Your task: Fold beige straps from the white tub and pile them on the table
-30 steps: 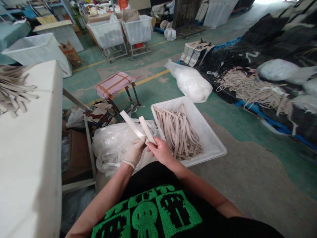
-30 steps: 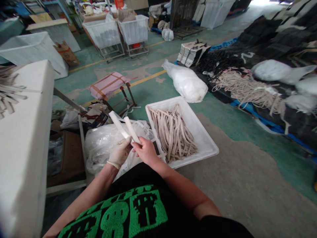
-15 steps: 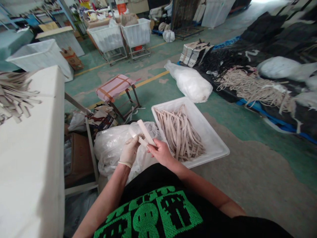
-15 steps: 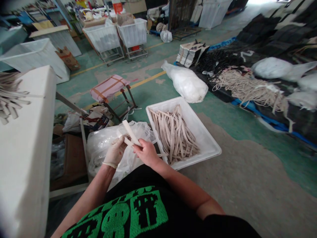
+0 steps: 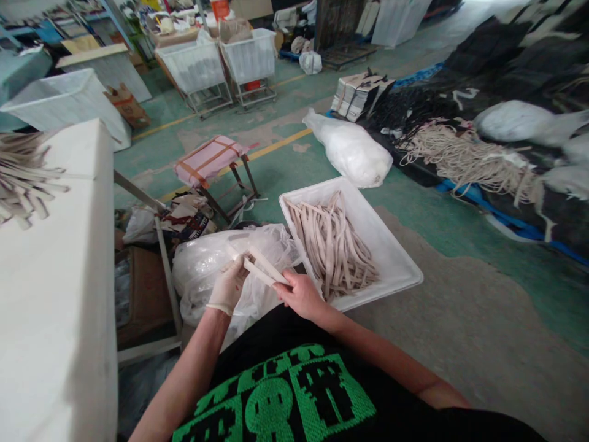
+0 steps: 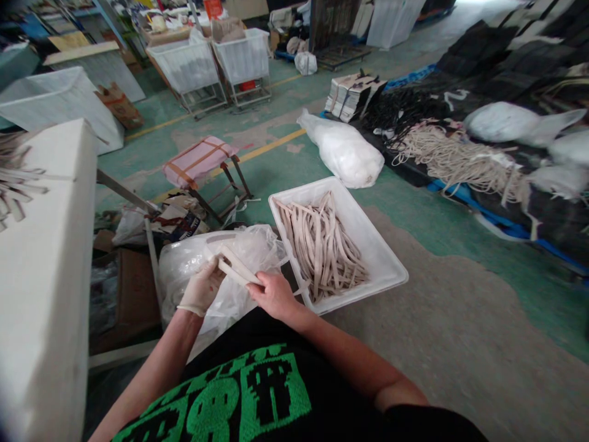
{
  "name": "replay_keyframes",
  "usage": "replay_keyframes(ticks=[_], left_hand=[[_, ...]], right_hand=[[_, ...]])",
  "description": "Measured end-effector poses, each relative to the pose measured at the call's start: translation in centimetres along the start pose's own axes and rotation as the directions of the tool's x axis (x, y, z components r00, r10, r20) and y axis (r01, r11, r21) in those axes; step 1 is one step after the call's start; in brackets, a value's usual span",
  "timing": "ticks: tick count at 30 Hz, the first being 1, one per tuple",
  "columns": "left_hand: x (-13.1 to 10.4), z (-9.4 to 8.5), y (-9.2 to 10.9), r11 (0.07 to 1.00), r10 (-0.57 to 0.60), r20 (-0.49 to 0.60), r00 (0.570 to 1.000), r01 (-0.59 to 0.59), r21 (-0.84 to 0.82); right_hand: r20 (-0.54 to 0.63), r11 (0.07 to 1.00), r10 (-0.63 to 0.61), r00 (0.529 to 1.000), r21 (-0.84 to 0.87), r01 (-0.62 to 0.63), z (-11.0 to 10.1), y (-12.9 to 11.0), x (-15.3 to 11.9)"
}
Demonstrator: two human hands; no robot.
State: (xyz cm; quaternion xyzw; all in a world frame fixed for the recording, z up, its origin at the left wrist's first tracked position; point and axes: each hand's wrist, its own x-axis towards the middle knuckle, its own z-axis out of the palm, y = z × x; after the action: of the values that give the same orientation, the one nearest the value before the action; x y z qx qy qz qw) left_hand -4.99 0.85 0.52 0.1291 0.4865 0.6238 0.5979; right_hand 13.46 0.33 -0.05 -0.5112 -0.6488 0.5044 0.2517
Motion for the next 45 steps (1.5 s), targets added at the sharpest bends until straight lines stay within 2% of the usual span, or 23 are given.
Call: replay_keyframes(ticks=[3,5,10,13,17,21,24,28,31,35,38,41,43,45], left_hand=[[-0.6,0.4,-1.2,0.996,-0.083,0.090,0.993,0.080,0.032],[-0.9,0.6,-1.5,0.995,-0.097,0.123,0.988,0.093,0.040],[0.1,-0.6,-0.3,0.999,-0.030,0.002,1.000,0.030,-0.036],[0.1,-0.5,-0.8,0.995,-0.082,-0.005,0.997,0.082,-0.062],[-0.3,0.8,-1.9,0.979,-0.182,0.022,0.983,0.183,-0.093],[0.3,0.8,-0.6,0.993,-0.073,-0.052,0.996,0.067,-0.097],[0.5,0.7,-0.6,0.997,-0.070,0.008,0.998,0.070,-0.031],[-0.4,1.7,-2.7,0.983,-0.185,0.085,0.979,0.185,-0.001],[-1.5,2.5,-4.3,0.971,-0.237,0.141,0.961,0.238,0.015],[-1.8,2.6,-4.5,0.971,-0.239,0.228,0.944,0.232,0.059],[-0.9,1.9,-3.1,0.983,-0.182,0.134,0.974,0.185,-0.011],[-0.2,1.2,-2.0,0.984,-0.165,-0.006,0.986,0.164,-0.072],[-0.3,1.2,-2.3,0.978,-0.195,-0.025,0.981,0.192,-0.075],[-1.0,1.6,-3.1,0.970,-0.235,0.016,0.972,0.236,-0.060]], right_hand=[[-0.028,1.000,0.011,1.000,0.005,-0.010,0.2,-0.1,0.3],[-0.020,0.999,-0.009,1.000,0.040,0.010,0.0,-0.2,0.6],[0.058,0.997,0.024,0.998,0.069,-0.028,-0.9,0.3,-0.5],[0.022,0.998,0.036,0.999,0.042,-0.037,-0.6,0.4,-0.6],[-0.058,0.999,-0.004,0.998,0.050,0.007,-0.2,-0.1,0.3],[0.046,0.989,0.047,0.998,0.139,-0.053,-1.0,-0.7,-0.1],[0.103,0.985,0.066,0.993,0.151,-0.081,-1.7,-0.9,-1.3],[0.051,0.997,0.080,0.995,0.017,-0.081,-2.2,-0.7,-2.1],[0.011,0.994,0.094,0.996,-0.049,-0.093,-2.2,-0.5,-1.6],[-0.026,0.996,0.087,0.996,0.031,-0.086,-2.0,-0.5,-0.6],[0.037,0.988,0.084,0.996,0.127,-0.088,-2.3,-0.3,-1.2],[0.090,0.985,0.118,0.989,0.112,-0.128,-2.7,-0.1,-2.4],[0.064,0.989,0.135,0.989,0.053,-0.139,-2.7,-0.2,-2.6],[0.006,0.994,0.106,0.994,-0.002,-0.106,-2.3,-0.4,-2.1]])
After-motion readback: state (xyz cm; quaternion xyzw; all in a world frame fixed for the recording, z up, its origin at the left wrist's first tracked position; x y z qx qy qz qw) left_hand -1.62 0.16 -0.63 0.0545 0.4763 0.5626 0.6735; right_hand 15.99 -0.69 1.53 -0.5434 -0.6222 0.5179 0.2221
